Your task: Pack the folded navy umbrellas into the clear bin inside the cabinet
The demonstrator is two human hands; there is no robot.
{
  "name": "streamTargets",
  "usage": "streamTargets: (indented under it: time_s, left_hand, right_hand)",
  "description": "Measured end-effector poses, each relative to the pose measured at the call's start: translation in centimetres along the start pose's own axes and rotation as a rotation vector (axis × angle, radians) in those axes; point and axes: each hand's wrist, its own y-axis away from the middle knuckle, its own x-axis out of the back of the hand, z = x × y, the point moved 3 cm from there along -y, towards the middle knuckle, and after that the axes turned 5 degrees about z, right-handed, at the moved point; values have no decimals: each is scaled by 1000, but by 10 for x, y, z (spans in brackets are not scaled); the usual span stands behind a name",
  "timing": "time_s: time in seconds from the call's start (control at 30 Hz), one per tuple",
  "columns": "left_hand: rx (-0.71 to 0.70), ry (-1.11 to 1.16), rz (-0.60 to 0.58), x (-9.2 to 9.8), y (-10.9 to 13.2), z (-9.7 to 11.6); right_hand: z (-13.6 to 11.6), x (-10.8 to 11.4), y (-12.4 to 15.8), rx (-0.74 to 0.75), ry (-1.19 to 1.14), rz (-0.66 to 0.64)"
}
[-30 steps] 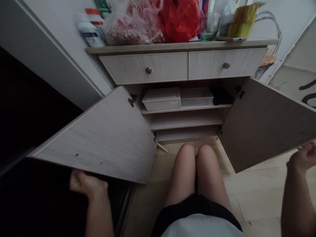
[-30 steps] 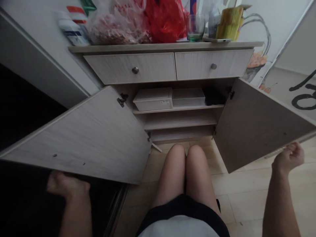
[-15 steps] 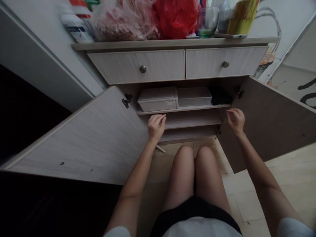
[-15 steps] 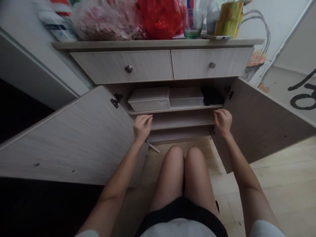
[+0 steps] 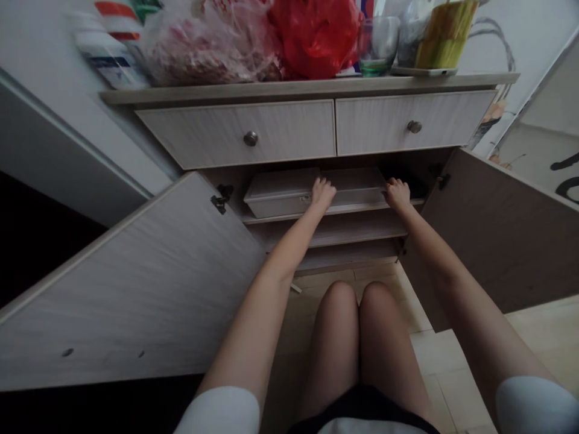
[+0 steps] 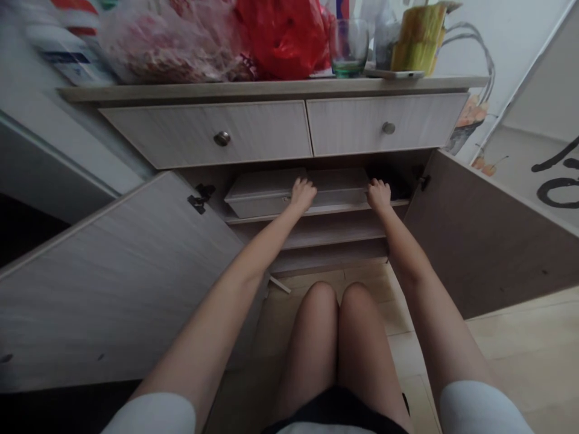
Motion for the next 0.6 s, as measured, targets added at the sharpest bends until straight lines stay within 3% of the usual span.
streamTargets:
  time_s: [0.13, 0.27, 0.43, 0.6]
  left_hand:
    - [1, -25, 51, -5, -1, -8]
    - [-18, 1, 38, -5, 3, -8]
    - [-91, -16, 13, 1, 17, 1]
    - [-193, -79, 84, 28, 54, 14]
  right_hand:
    - [15, -3, -5, 14, 7, 21]
    - [25, 7, -2, 3, 21, 29]
    - [29, 33, 15, 55, 109, 38]
    - [21, 68, 49, 160, 166, 98]
